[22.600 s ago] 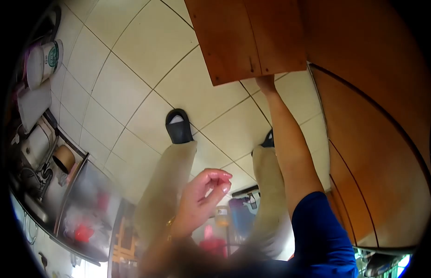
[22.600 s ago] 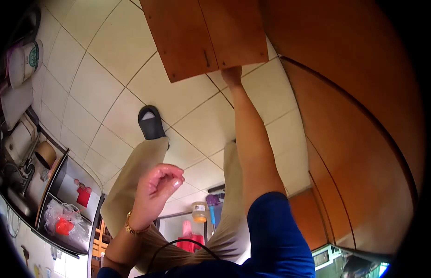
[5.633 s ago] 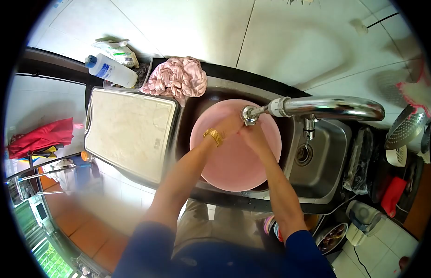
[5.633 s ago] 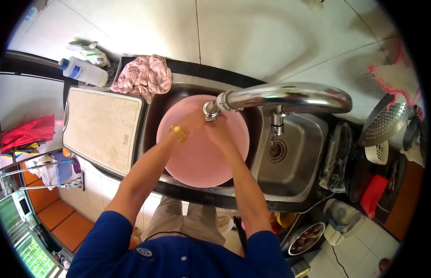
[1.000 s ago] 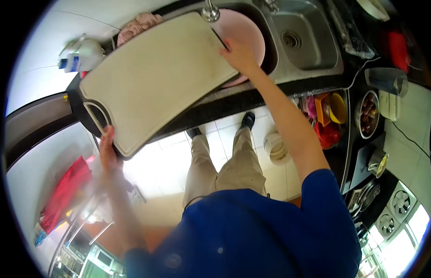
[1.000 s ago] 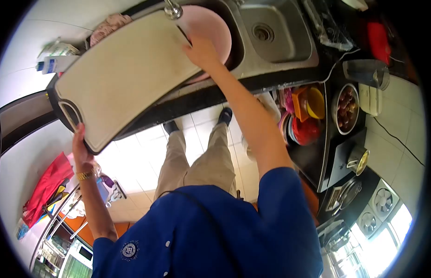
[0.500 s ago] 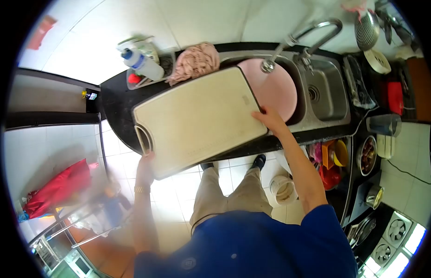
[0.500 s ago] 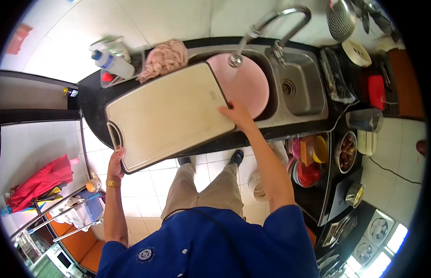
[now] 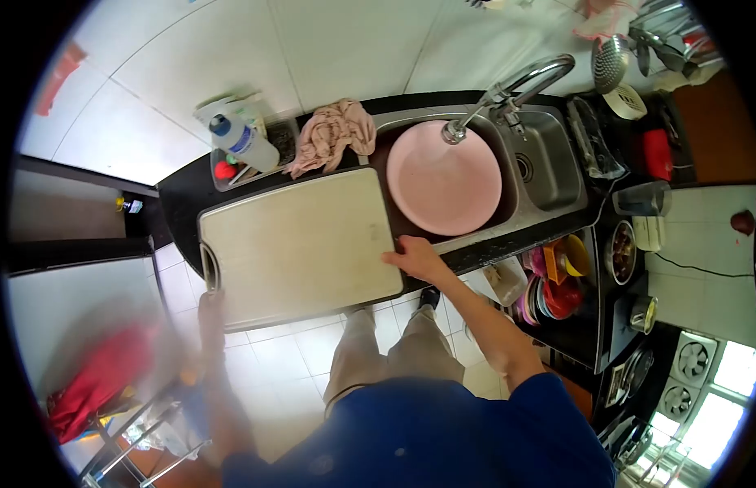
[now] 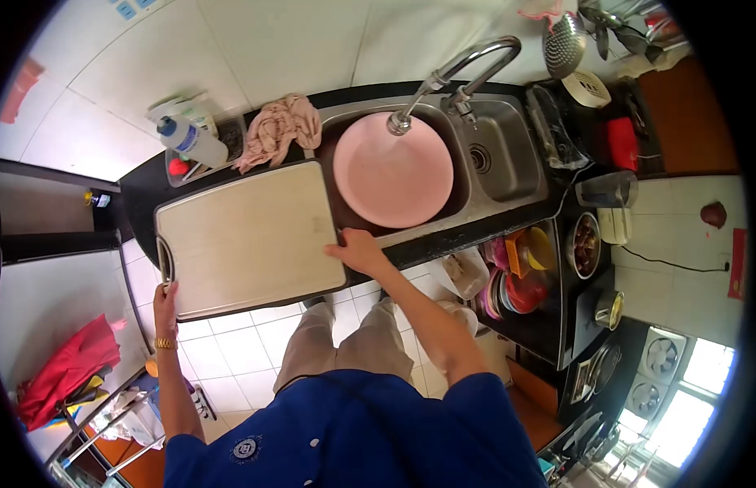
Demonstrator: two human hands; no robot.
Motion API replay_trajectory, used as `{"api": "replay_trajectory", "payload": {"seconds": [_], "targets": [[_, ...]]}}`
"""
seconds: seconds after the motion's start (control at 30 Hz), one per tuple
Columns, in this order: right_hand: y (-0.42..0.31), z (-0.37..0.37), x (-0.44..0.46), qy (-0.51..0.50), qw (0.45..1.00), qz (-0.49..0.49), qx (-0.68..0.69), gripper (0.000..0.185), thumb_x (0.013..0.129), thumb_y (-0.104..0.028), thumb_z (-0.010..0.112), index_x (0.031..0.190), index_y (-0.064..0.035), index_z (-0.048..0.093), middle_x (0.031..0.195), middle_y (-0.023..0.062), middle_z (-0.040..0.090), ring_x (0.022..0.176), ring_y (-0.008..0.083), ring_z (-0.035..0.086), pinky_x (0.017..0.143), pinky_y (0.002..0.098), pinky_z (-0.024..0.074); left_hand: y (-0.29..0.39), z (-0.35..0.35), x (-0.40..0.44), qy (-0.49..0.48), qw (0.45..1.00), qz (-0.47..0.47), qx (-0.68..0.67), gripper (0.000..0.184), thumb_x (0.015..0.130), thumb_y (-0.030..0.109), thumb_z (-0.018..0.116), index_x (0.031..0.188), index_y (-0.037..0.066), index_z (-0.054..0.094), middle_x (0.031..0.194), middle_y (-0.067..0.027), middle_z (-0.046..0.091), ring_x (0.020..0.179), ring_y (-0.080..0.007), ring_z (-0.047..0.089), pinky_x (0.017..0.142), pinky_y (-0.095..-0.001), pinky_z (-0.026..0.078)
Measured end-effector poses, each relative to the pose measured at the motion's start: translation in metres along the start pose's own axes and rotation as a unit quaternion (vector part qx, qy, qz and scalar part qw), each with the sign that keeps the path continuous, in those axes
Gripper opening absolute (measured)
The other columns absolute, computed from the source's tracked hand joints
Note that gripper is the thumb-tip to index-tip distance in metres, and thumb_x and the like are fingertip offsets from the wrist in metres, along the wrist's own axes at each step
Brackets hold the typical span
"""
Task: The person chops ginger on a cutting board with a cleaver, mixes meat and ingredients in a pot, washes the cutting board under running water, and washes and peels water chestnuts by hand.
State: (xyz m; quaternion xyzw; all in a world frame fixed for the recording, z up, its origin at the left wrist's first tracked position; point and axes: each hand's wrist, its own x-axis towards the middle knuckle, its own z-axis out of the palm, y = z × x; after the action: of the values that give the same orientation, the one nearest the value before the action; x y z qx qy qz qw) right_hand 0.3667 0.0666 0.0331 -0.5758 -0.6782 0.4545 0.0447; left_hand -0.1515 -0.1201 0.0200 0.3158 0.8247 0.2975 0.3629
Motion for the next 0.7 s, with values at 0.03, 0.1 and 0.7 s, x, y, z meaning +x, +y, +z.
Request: {"api": "replay_trajectory", "payload": {"seconds": [0.03,0.1,0.7], "targets": [[-0.004,0.003,0.006,0.004,1.0,0.004,0.0,0.063,0.083,-0.054,0.075,0.095,0.007,0.068,0.098,0.0298,0.071,0.097,0.048,0.068,0.085,0.0511,0.0547,0.007,0.002,-0.003,0.011,0.999,0.009,-0.036,0.032,0.103,0.028,0.064,0.116,-0.001,0.063,0.095,-0.0061,0.062,0.088,-0.0126,0.055,0.078,-0.0299,0.047],[-0.01,0.0,0.018,0.005,0.99,-0.071,-0.124,0.055,0.086,-0.048,0.075,0.094,0.0054,0.069,0.09,0.0243,0.073,0.087,0.0395,0.072,0.079,0.0463,0.0575,0.004,0.006,0.003,0.053,0.996,-0.007,-0.066,0.037,0.101,0.027,0.067,0.124,-0.001,0.063,0.098,-0.0035,0.062,0.09,-0.0123,0.057,0.079,-0.0287,0.048],[0.124,-0.309,0.118,0.336,0.9,-0.005,0.276,0.024,0.098,-0.015,0.067,0.102,0.0049,0.054,0.079,0.0143,0.068,0.06,0.02,0.069,0.053,0.0349,0.0564,0.019,0.077,-0.095,0.242,0.965,0.093,0.031,0.047,0.099,0.008,0.067,0.143,-0.003,0.055,0.128,-0.0098,0.062,0.115,-0.02,0.059,0.102,-0.0339,0.049]]}}
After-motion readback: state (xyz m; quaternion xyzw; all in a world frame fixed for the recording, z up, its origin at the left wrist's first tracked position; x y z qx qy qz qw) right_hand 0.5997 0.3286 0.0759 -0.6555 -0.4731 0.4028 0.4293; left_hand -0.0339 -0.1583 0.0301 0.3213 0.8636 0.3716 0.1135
